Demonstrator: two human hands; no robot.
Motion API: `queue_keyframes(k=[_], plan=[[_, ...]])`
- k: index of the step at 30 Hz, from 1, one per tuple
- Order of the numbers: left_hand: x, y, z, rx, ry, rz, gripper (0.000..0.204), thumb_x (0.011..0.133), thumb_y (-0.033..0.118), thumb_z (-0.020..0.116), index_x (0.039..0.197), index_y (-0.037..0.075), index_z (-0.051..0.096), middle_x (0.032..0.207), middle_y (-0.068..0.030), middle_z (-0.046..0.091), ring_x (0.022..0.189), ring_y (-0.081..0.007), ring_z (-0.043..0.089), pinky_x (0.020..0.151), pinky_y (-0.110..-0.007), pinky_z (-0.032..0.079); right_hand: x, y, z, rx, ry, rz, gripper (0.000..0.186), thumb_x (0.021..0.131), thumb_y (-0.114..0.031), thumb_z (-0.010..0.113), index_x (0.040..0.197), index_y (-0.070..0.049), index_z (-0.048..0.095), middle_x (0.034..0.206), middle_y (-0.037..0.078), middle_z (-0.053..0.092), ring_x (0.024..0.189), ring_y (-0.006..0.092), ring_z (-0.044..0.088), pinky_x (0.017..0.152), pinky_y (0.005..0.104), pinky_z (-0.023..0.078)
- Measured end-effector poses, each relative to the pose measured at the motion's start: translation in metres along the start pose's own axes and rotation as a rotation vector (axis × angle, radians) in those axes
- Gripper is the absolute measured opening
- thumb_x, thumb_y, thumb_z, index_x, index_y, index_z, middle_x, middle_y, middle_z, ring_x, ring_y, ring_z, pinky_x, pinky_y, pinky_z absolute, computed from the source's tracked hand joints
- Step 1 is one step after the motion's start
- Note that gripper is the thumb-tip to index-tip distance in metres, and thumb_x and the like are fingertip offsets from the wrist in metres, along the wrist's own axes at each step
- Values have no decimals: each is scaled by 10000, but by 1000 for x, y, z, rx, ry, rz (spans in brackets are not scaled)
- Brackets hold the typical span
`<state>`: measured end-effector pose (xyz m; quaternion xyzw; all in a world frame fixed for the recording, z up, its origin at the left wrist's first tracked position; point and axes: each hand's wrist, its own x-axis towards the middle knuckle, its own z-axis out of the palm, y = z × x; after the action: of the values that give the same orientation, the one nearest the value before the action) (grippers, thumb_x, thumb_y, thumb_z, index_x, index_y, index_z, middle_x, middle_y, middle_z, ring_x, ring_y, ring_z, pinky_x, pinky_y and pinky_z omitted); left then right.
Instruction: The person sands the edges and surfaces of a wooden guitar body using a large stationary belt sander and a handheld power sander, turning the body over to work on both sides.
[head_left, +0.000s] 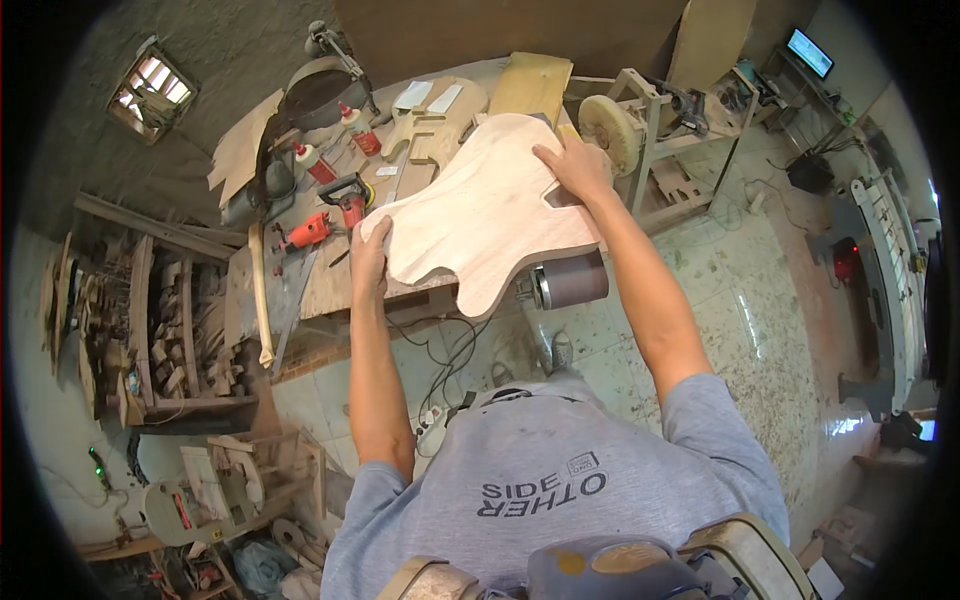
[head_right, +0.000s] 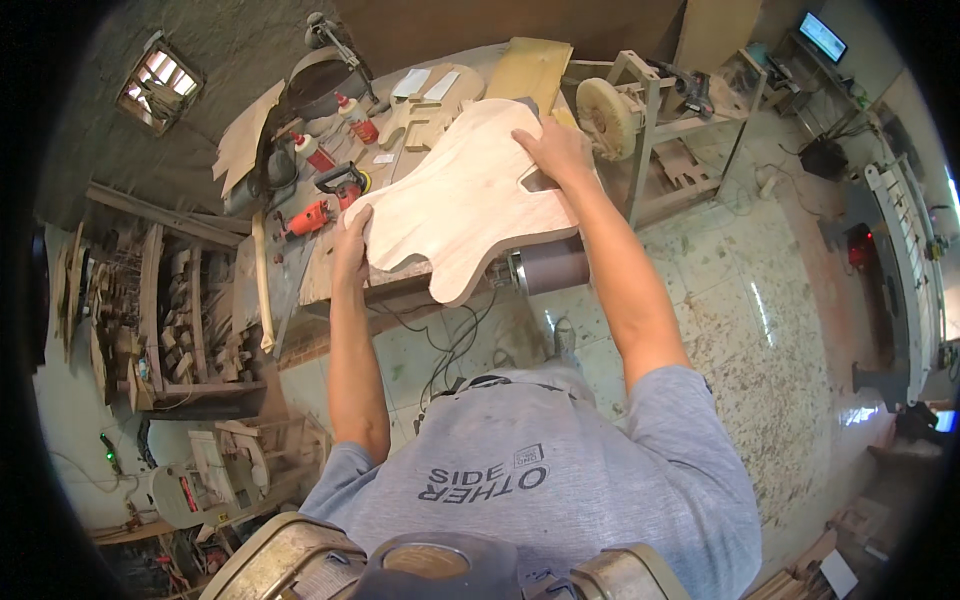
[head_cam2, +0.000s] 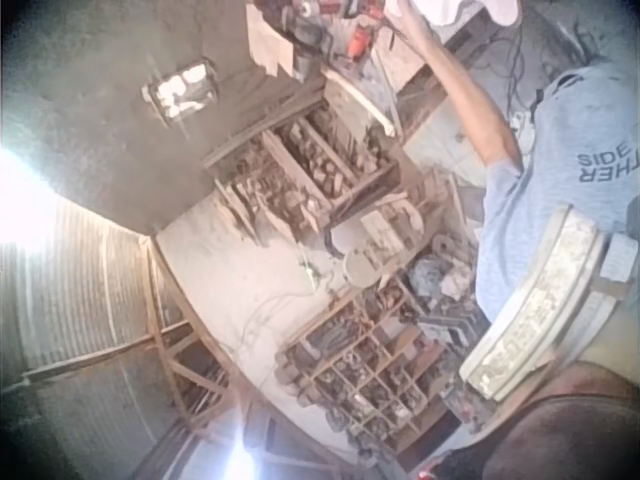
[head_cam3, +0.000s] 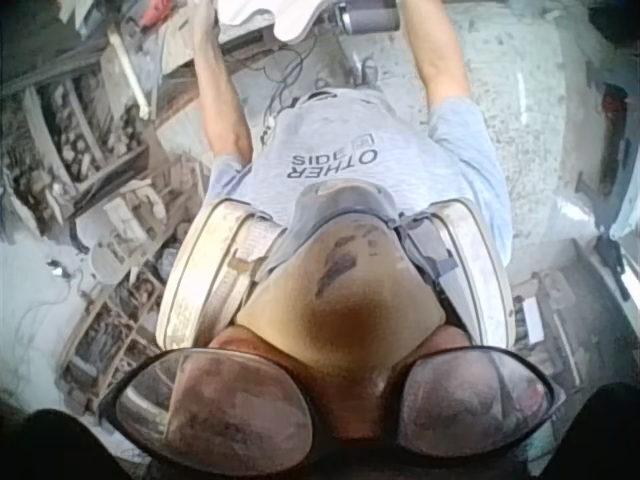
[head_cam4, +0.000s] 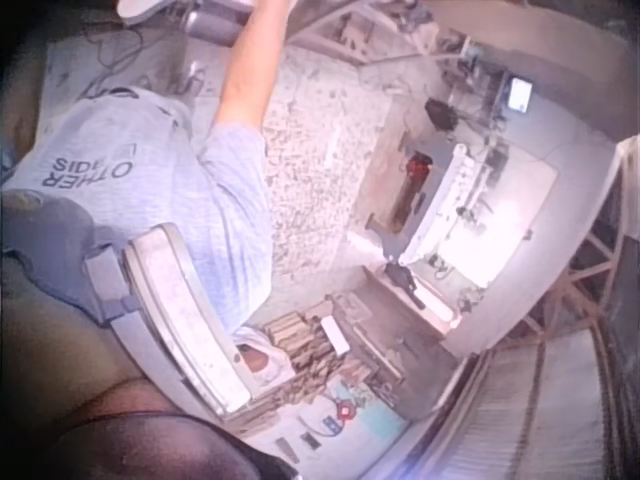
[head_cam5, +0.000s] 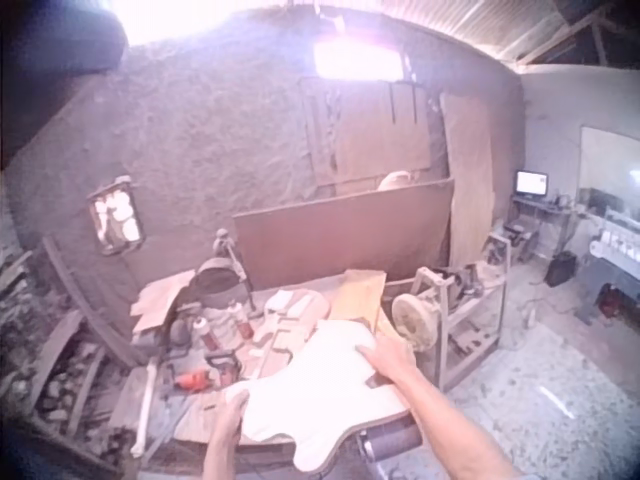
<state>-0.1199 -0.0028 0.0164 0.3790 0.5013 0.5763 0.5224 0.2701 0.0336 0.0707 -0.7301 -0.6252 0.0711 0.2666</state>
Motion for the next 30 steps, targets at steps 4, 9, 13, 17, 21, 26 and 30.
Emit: queue_keyframes(k=[4,9,13,17,21,26,30], plan=[[7,-6,15,95,-2,2,503,916,230,773,1286,-64,597,1203,-152,693,1052,-196,664,907,-328,517,-1,16,-12,-18,-5,50,732,878,-683,662,1137,0,710,1038,298,736,1024,470,706,910,532,545],[12,2,6,264,52,27,501,891,225,774,1303,-22,631,1205,-160,707,1073,-213,664,929,-329,509,-12,7,-8,-40,54,67,722,892,-680,651,1118,2,715,1014,296,737,1005,467,711,910,533,545],[20,18,-4,397,42,232,507,867,205,756,1330,19,664,1251,-175,711,1129,-247,667,986,-332,498,-20,-5,7,-30,72,65,711,901,-658,656,1085,26,715,976,302,734,983,469,714,899,531,547],[20,31,-4,745,116,138,551,872,352,724,1306,14,690,1304,-270,673,1201,-356,656,1053,-397,484,-34,-14,2,18,69,76,670,909,-614,672,1044,41,718,953,305,733,957,473,717,878,530,549],[17,36,46,1185,173,362,634,869,486,725,1237,-29,690,1237,-294,664,1173,-444,626,1027,-472,491,-50,-4,-5,-70,305,71,636,925,-590,649,1026,34,725,1111,316,693,1096,483,659,948,539,510],[25,29,135,1313,23,447,683,902,535,692,1254,-50,660,1270,-262,648,1221,-452,586,1068,-523,443,-54,55,-39,-105,98,287,626,942,-562,641,1159,22,701,1197,283,673,1120,481,633,983,555,492],[33,10,193,1328,-65,519,695,949,540,600,1368,-15,605,1425,-241,574,1406,-404,465,1181,-532,339,-63,110,-79,5,-35,362,595,945,-507,684,1156,49,689,1126,262,715,1037,391,698,929,491,538]])
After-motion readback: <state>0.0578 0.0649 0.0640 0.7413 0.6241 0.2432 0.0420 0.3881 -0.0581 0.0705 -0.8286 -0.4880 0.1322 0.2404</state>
